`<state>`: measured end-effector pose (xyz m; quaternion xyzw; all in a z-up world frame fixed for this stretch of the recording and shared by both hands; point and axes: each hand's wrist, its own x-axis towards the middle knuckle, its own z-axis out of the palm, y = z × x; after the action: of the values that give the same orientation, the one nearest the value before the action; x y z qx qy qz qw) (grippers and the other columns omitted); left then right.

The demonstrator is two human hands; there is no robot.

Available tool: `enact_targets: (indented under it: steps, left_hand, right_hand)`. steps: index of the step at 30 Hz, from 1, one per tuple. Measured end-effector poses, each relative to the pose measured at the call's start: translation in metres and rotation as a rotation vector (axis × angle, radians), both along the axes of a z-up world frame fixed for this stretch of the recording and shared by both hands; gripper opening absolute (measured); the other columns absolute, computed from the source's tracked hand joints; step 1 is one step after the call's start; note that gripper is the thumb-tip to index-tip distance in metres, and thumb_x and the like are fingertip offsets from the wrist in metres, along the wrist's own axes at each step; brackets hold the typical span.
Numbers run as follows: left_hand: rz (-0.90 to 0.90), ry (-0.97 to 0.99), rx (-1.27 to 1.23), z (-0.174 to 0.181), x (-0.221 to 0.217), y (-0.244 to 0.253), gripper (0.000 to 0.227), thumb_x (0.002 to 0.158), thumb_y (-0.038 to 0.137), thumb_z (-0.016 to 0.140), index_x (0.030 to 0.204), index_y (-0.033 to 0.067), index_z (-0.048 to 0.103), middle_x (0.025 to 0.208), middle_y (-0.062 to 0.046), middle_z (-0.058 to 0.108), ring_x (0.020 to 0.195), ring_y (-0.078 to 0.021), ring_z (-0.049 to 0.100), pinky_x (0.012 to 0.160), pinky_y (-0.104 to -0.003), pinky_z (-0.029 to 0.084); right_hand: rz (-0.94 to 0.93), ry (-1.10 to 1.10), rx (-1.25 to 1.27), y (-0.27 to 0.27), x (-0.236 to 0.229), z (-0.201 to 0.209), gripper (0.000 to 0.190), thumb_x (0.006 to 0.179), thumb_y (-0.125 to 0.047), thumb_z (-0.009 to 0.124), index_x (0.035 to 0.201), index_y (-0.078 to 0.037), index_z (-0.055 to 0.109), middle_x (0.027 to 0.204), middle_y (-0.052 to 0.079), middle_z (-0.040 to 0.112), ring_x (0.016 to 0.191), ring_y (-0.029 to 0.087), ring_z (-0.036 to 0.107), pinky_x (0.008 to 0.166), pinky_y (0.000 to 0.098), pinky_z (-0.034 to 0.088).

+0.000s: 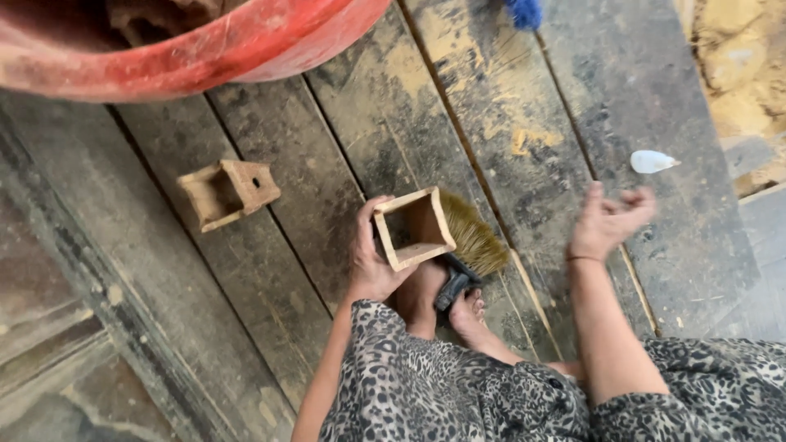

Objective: The person cleans small, hollow, house-shaped clay objects using a brush and a small white tool. They pick up each object from a red basin, brush the exterior and interior, and then place the cleaned object on the wooden floor.

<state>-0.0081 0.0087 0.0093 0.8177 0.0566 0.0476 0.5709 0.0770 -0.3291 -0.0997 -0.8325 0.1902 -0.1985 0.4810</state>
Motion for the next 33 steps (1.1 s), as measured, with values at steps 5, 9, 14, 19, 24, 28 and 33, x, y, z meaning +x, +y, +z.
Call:
enact_targets:
  steps: [5, 9, 14, 19, 24, 28, 33]
  left_hand:
    - [0.008, -0.057, -0.056, -0.019, -0.006, -0.002, 0.094, 0.076, 0.027, 0.089, 0.149, 0.0091, 0.031, 0.15, -0.02, 0.045, 0.144, -0.0355, 0.045, 0.123, -0.049, 0.04]
    - [0.011, -0.088, -0.034, -0.019, -0.003, -0.001, 0.101, 0.073, 0.024, 0.093, 0.149, 0.0086, 0.029, 0.149, -0.021, 0.045, 0.148, -0.0365, 0.04, 0.126, -0.051, 0.039]
    - [-0.009, -0.102, 0.061, -0.011, -0.001, 0.002, 0.091, 0.08, 0.031, 0.084, 0.148, 0.0067, 0.03, 0.144, -0.021, 0.048, 0.135, -0.0367, 0.053, 0.115, -0.05, 0.05]
    - [-0.009, 0.038, 0.106, -0.007, -0.003, 0.004, 0.103, 0.07, 0.034, 0.091, 0.149, 0.0081, 0.03, 0.144, -0.021, 0.048, 0.129, -0.0354, 0.056, 0.107, -0.05, 0.054]
    - [0.086, -0.008, 0.028, 0.001, 0.004, -0.001, 0.102, 0.049, 0.019, 0.095, 0.138, 0.0031, 0.048, 0.131, -0.019, 0.057, 0.118, -0.0409, 0.061, 0.104, -0.052, 0.051]
    - [0.08, 0.01, 0.045, -0.004, 0.001, 0.002, 0.105, 0.047, 0.017, 0.096, 0.139, 0.0039, 0.048, 0.131, -0.018, 0.058, 0.119, -0.0408, 0.061, 0.104, -0.052, 0.05]
    - [0.074, 0.032, 0.027, -0.003, -0.001, 0.0, 0.107, 0.045, 0.018, 0.096, 0.14, 0.0061, 0.049, 0.128, -0.017, 0.059, 0.117, -0.0407, 0.062, 0.104, -0.053, 0.051]
  right_hand:
    - [0.018, -0.139, -0.166, -0.073, 0.004, -0.059, 0.087, 0.093, 0.006, 0.101, 0.147, -0.005, 0.033, 0.127, 0.014, 0.042, 0.099, 0.023, 0.046, 0.081, 0.0337, 0.049]
    - [0.048, -0.136, -0.258, -0.092, 0.018, -0.068, 0.094, 0.093, -0.002, 0.106, 0.153, -0.01, 0.033, 0.125, 0.014, 0.043, 0.111, 0.026, 0.05, 0.08, 0.0362, 0.056]
    - [0.033, -0.128, -0.4, -0.116, 0.045, -0.09, 0.039, 0.106, -0.02, 0.089, 0.128, -0.006, 0.06, 0.114, 0.014, 0.059, 0.094, 0.026, 0.06, 0.07, 0.0338, 0.055]
    - [0.323, -0.091, -0.218, -0.043, 0.044, 0.001, 0.012, 0.118, -0.007, 0.064, 0.12, 0.003, 0.058, 0.112, 0.019, 0.061, 0.094, 0.027, 0.059, 0.078, 0.0352, 0.054]
    - [0.837, -0.095, -0.15, 0.046, 0.032, 0.079, 0.026, 0.102, -0.007, 0.075, 0.123, 0.006, 0.066, 0.107, 0.024, 0.067, 0.1, 0.043, 0.069, 0.085, 0.0513, 0.057]
    - [0.955, -0.077, -0.255, 0.071, 0.018, 0.072, 0.034, 0.093, -0.01, 0.079, 0.126, -0.005, 0.074, 0.104, 0.013, 0.069, 0.095, 0.03, 0.069, 0.086, 0.0421, 0.06]
    - [0.958, -0.157, -0.464, 0.094, 0.011, 0.098, 0.031, 0.09, -0.016, 0.083, 0.12, -0.012, 0.079, 0.096, 0.007, 0.066, 0.083, 0.025, 0.065, 0.073, 0.0366, 0.059]
